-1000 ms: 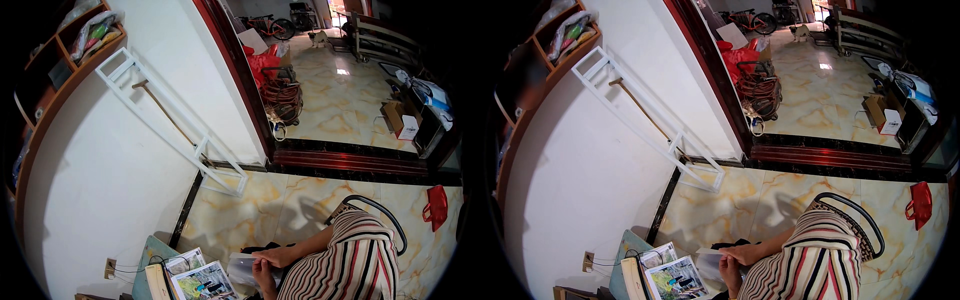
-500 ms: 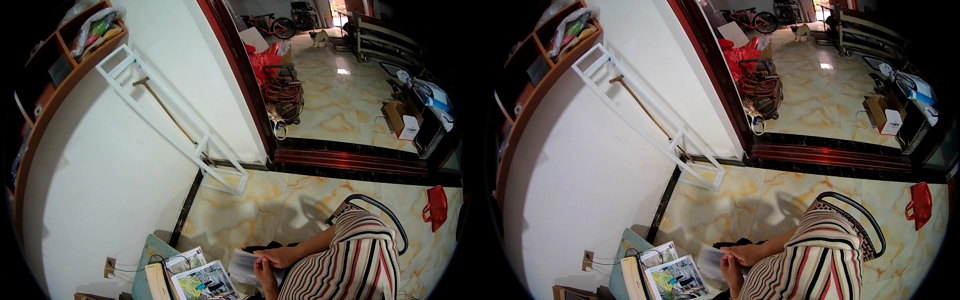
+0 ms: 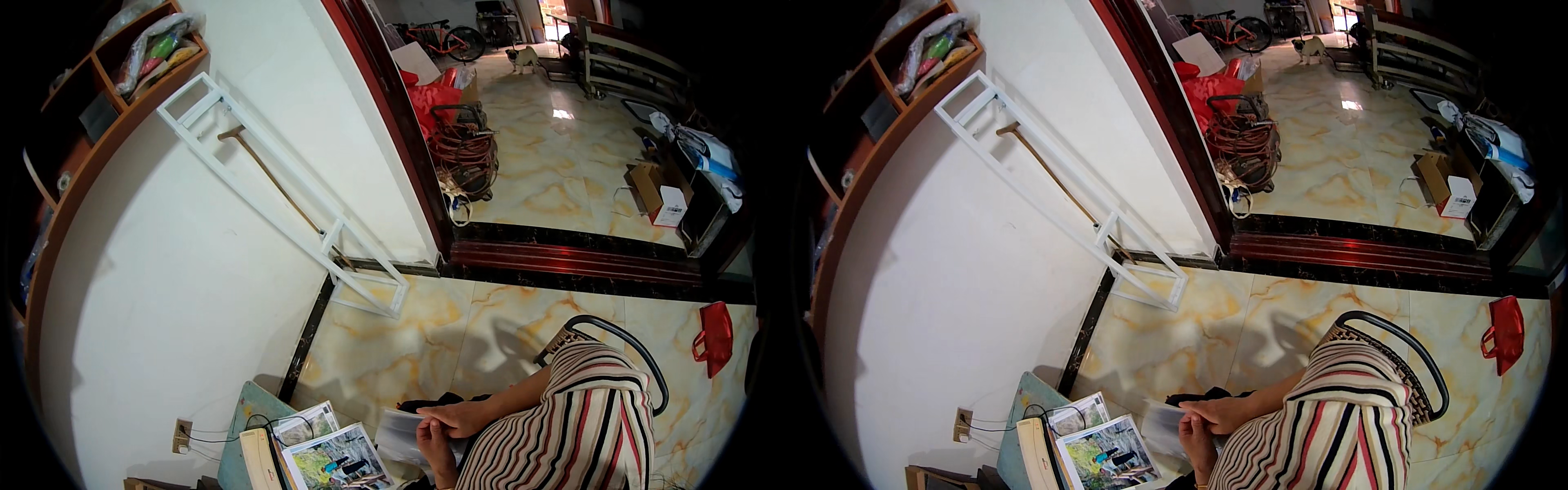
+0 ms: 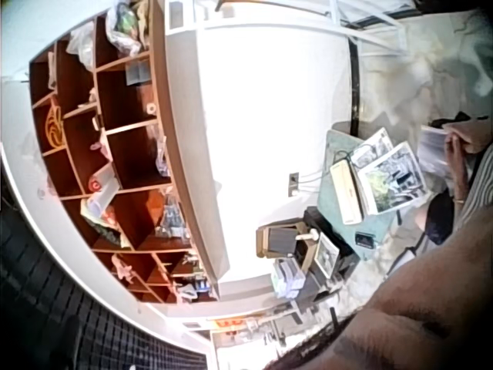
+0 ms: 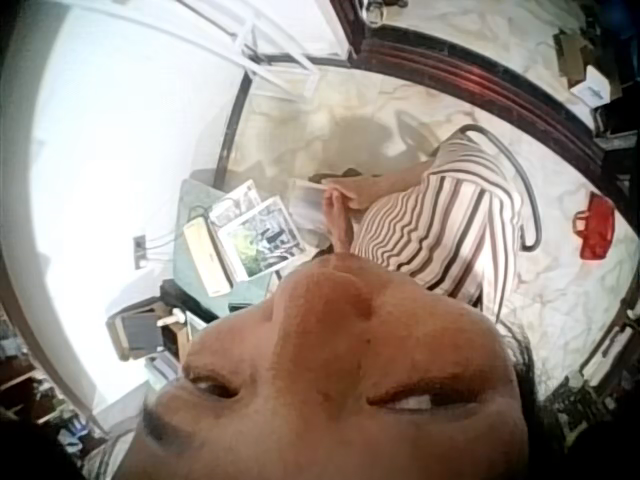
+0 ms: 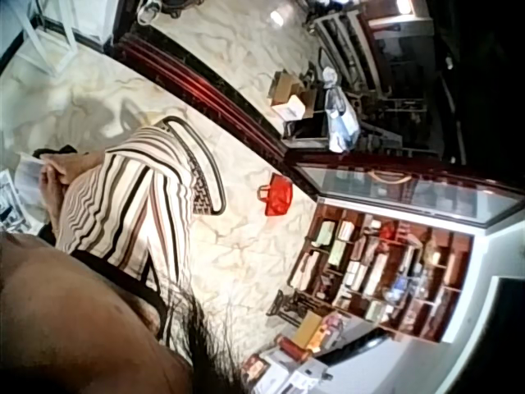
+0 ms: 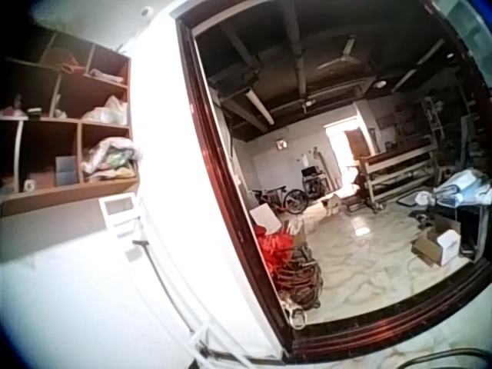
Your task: The person sits at a table and places printed photographs into clear plastic protective sleeves. They handle each print, open a sleeve, insert the print, and set the sleeved item aside on the table.
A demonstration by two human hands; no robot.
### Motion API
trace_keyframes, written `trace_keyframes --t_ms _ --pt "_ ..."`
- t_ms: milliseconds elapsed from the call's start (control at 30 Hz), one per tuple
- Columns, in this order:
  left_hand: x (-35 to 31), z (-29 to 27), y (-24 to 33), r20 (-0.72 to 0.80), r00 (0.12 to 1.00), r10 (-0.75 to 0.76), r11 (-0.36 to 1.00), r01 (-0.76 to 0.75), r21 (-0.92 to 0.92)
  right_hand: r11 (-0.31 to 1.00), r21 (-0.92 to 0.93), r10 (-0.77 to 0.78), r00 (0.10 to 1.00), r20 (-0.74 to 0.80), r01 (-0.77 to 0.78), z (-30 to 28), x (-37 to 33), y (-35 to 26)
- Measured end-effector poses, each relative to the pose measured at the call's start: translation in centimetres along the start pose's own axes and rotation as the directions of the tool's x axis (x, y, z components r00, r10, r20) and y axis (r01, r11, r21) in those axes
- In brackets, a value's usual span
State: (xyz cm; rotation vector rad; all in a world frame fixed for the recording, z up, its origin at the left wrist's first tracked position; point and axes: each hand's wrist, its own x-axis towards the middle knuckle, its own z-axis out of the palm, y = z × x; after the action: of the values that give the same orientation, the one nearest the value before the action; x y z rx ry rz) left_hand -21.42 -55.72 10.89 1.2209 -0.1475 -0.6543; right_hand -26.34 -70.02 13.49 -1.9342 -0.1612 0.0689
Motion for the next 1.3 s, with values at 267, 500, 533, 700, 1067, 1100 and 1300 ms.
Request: trace_keyframes --t_ms 267,500,533,700,1067,1100,1300 --pt "0.1 -0.5 -0.7 -0.005 0.999 0.049 0.994 -0.048 0.102 0.996 -0.057 -0.078 0.996 -0.051 0.076 0.0 -0.3 -0.6" --pt "-0.2 0.5 0.0 -0.019 0.999 0.031 0.999 -0.03 0.033 0.988 -0.073 -0.141 0.987 -0.075 0.135 0.1 -0.3 0.0" --pt "-0.2 0.5 0.1 -0.026 1.0 0.017 0.999 -0.016 0.033 0.992 -0.063 -0.117 0.991 -0.059 0.114 0.1 -0.4 -0.1" --pt "-0.2 0.2 0.1 -0.02 1.0 -0.019 0.999 0.019 -0.027 0.999 -0.041 -0.029 1.0 0.006 0.03 -0.6 -0.4 -1.5" --pt "-0.2 0.2 0.3 -0.031 0.999 -0.031 0.999 0.03 -0.017 0.999 -0.023 0.038 0.998 0.04 -0.037 -0.9 -0.2 -2.1" --pt "-0.2 0.2 0.3 -0.032 0.999 -0.03 0.999 0.03 -0.013 0.999 -0.023 0.041 0.998 0.041 -0.04 -0.9 -0.2 -2.1" --pt "-0.1 0.2 0.2 -0.039 0.999 -0.022 1.0 0.023 0.022 1.0 -0.031 0.003 0.999 0.042 -0.001 -0.5 -0.2 -1.2"
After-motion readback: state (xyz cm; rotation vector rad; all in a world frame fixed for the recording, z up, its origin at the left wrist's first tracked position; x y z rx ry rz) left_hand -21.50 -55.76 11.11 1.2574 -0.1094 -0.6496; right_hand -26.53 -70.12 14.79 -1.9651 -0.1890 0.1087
